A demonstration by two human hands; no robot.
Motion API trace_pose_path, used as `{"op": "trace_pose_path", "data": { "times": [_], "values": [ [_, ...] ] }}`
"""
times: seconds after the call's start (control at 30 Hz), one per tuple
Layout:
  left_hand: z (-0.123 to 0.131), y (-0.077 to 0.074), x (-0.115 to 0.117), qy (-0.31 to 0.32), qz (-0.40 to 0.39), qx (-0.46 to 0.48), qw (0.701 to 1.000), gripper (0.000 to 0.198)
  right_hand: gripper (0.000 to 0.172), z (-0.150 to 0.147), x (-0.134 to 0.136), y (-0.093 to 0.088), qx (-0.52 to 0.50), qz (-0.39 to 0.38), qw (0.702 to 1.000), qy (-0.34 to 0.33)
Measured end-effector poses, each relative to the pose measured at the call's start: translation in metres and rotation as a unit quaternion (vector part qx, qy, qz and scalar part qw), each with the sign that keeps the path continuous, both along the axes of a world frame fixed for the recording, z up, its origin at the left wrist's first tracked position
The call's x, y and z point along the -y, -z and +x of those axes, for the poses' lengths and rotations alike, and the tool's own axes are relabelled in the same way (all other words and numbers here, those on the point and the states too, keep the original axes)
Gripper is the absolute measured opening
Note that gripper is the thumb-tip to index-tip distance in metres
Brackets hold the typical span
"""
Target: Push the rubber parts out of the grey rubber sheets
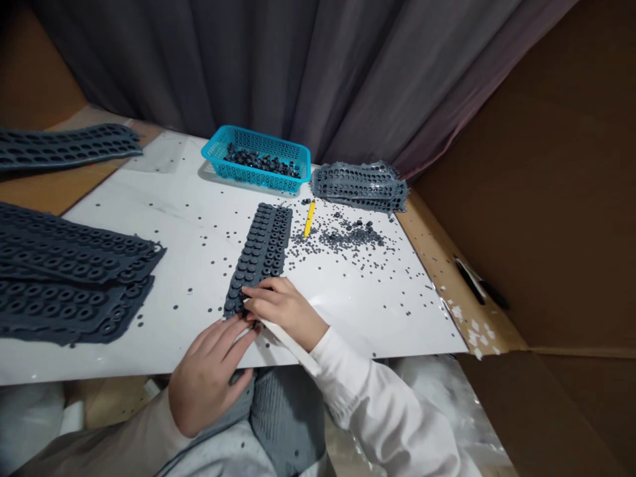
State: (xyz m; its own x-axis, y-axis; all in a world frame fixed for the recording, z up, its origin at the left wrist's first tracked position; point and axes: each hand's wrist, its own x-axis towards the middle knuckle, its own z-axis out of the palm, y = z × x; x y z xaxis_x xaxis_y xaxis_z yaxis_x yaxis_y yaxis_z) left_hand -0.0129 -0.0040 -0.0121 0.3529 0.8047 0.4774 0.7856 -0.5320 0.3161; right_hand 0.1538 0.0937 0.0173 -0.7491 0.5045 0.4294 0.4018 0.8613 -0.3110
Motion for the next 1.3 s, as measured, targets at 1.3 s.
{"op": "trace_pose_path", "data": {
  "times": [1.3],
  "values": [
    [0.0, 0.004, 0.002, 0.003, -0.032, 0.038, 0.999, 0.036, 0.009, 0.054, 0.016, -0.072, -0.15, -0.032, 0.942, 0.298]
  ]
}}
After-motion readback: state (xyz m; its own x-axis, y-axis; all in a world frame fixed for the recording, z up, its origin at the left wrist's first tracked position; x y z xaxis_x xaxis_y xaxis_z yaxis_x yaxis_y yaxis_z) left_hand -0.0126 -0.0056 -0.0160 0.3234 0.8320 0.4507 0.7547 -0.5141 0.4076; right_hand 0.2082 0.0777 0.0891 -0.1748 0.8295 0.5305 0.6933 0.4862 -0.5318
